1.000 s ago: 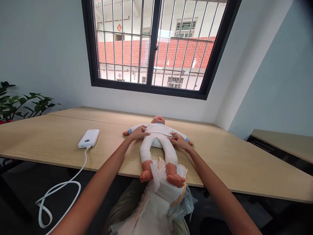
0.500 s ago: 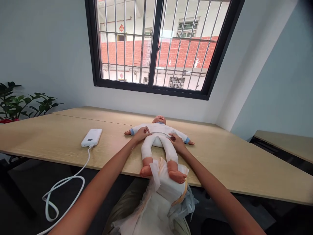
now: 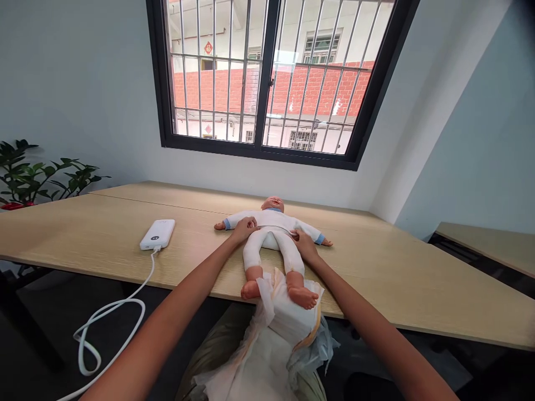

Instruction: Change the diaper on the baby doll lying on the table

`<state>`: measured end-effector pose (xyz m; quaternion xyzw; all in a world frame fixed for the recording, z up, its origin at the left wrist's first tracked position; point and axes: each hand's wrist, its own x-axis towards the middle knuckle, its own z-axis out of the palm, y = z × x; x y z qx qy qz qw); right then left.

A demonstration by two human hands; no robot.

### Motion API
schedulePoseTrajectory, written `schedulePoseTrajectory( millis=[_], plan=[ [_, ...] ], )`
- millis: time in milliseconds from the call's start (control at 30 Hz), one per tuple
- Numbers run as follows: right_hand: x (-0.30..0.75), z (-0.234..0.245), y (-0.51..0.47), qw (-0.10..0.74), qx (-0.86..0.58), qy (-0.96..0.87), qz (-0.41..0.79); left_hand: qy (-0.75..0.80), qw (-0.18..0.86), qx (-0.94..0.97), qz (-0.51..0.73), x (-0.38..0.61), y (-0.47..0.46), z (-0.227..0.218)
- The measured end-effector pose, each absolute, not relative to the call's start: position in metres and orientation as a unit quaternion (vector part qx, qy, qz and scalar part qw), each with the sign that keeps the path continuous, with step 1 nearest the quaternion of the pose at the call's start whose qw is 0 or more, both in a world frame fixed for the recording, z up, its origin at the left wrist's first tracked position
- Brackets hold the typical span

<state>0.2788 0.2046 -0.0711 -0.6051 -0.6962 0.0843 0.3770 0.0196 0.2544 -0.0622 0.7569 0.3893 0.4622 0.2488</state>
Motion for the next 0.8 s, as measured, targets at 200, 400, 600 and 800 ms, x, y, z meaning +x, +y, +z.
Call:
schedulePoseTrajectory(
  millis=[200, 400, 600, 800],
  plan=[
    [0.279, -0.069, 0.202, 0.359, -0.624, -0.691, 0.068, 0.372, 0.275, 0.759, 0.458, 0.02, 0.252, -0.059],
    [0.28, -0.072, 0.202, 0.369, -0.62, -0.689, 0.066, 0.355, 0.277, 0.771, 0.449, 0.02, 0.248, -0.053],
    [0.279, -0.069, 0.2, 0.388, -0.616, -0.682, 0.078, 0.351, 0.29, 0.767, 0.452, 0.017, 0.249, -0.053],
    [0.279, -0.059, 0.19, 0.428, -0.595, -0.676, 0.071, 0.343, 0.308, 0.737, 0.495, 0.012, 0.249, -0.05]
  ],
)
